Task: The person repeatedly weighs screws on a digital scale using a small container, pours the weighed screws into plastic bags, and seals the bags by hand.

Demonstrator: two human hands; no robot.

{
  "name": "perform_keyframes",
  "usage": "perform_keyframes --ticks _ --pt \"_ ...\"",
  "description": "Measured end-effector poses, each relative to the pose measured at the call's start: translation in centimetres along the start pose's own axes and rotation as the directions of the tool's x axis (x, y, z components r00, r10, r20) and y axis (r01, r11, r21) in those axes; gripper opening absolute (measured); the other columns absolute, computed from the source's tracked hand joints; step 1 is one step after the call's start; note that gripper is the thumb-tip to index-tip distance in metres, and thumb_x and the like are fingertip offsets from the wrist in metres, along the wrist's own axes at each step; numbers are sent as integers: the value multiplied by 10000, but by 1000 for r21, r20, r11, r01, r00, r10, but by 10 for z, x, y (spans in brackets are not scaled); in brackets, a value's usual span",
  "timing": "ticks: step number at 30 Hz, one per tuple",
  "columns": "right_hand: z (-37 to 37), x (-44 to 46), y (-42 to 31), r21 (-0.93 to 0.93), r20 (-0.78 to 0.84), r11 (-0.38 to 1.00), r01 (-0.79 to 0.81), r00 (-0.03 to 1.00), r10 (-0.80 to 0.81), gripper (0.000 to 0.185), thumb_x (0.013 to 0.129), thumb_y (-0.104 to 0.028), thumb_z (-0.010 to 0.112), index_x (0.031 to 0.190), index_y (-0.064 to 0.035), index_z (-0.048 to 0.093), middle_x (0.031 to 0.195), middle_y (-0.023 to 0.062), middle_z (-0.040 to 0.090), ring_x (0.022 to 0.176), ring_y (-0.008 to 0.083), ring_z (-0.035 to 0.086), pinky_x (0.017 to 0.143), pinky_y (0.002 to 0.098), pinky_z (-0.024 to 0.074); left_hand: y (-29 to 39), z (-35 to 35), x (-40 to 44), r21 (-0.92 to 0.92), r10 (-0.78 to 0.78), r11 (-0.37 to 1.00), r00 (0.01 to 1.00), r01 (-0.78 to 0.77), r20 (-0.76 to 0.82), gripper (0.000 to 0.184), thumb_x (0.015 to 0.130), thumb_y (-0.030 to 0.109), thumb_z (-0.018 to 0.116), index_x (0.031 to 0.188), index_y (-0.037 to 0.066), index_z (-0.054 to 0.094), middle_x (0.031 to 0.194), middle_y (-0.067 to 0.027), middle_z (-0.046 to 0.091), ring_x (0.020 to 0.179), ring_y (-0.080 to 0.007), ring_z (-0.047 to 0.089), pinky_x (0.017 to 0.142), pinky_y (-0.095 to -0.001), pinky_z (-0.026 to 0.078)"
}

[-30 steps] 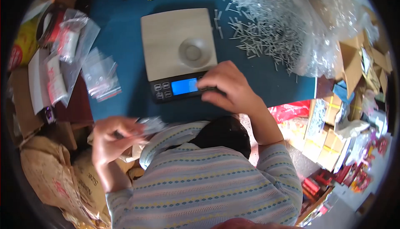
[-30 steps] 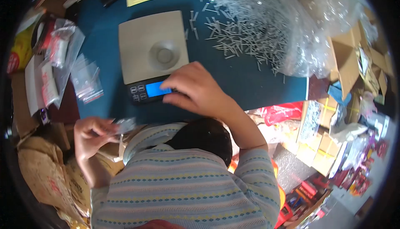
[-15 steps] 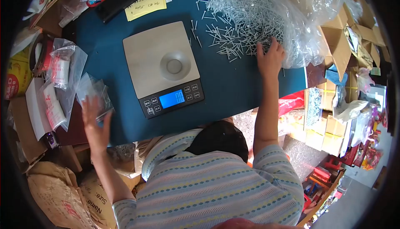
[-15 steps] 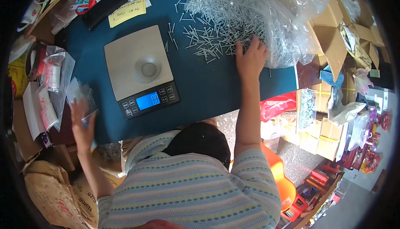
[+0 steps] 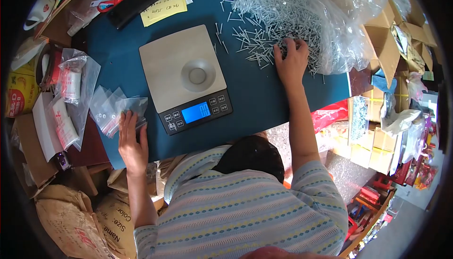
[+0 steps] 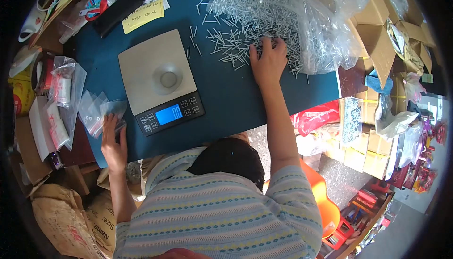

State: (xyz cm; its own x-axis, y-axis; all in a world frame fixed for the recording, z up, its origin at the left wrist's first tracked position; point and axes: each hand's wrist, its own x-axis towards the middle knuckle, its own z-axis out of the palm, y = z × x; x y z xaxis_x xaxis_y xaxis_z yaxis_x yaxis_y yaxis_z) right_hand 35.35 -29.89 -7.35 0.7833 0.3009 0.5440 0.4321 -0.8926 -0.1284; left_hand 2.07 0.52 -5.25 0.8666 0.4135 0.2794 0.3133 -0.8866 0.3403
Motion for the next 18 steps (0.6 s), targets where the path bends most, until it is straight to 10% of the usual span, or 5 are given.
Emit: perform_keyframes --ticks 6,18 --pt "-15 1 1 168 7 986 8 1000 -9 459 766 -277 762 1159 -113 591 1142 205 513 1042 380 510 865 437 457 11 6 -3 -251 -192 953 980 172 -60 481 799 2 667 1250 -14 502 1232 -238 586 1136 -405 573 961 -458 464" --pt "-12 9 6 397 202 918 -4 976 -83 333 674 -81 704 999 -111 638 1088 140 559 1013 358 535 867 463 454 16 8 -3 -232 -18 973 996 -2 -84 437 779 -28 691 1170 -10 494 1199 -200 597 1193 -391 544 972 -441 461"
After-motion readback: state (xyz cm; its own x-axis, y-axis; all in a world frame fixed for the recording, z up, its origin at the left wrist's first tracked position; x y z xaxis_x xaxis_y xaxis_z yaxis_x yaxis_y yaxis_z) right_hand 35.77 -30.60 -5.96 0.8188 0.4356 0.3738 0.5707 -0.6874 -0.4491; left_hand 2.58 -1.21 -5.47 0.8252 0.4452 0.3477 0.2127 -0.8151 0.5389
